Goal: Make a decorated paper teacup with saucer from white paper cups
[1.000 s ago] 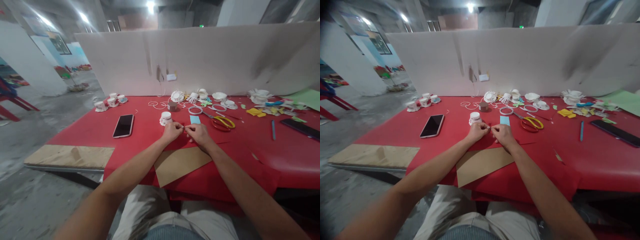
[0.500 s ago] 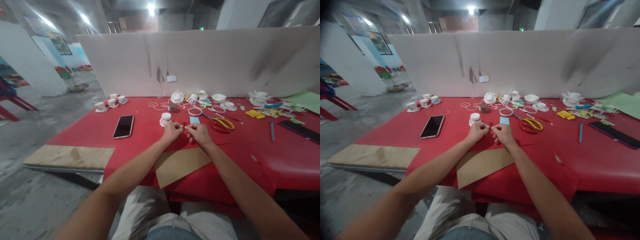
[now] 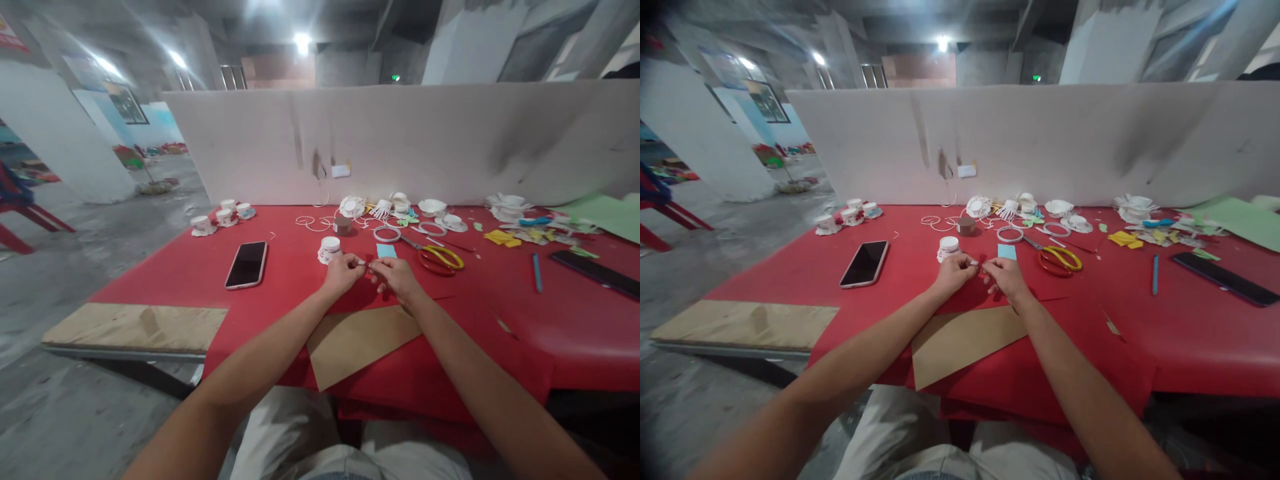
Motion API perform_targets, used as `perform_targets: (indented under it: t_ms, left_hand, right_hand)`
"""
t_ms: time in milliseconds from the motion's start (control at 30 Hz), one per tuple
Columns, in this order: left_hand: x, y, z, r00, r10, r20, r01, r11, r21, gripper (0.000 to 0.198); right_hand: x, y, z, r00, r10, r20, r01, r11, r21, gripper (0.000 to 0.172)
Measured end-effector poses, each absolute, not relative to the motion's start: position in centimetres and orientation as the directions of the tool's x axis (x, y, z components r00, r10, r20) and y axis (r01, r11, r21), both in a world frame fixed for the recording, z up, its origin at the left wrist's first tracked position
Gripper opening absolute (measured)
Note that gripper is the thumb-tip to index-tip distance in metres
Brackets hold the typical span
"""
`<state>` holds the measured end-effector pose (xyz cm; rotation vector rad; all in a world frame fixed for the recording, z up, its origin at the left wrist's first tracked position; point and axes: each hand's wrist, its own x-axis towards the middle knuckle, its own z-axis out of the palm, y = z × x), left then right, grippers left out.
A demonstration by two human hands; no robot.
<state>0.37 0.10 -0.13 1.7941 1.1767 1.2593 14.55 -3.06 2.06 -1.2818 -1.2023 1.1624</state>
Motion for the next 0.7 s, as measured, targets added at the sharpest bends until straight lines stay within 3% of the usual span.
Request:
perform_targets:
  t_ms: [167,333,567,700]
  left_hand:
    - [0.41,0.08,0.09,0.228,0.949,0.218,-0.049,-0.213,0.976,0.013]
    - [0.26,0.37,0.04,0.287,0.945,0.16,-0.28,-0.078,0.957,0.018]
    - [0.22,0.18,0.33,0.338,0.934,0.118,-0.326,-0.002,0.945,0.024]
    - [0.1,0.23,0.37,0.272,0.952,0.138,-0.317,-0.047,0.947,0.022]
  right_hand:
    - [14.69,-2.98,2.16,0.021,1.0,-0.002,-0.044,-0.001,-0.999,0.015]
    - [14.93,-2.86,2.14,-0.048,0.999,0.002,-0.137,-0.004,-0.991,0.017]
    - [14.61,-2.61,1.56,-0.049,0.998,0.044,-0.104,0.039,-0.994,0.018]
    - [14.7,-2.44,1.46,0.105,0.989,0.103,-0.049,0.108,-0.993,0.02]
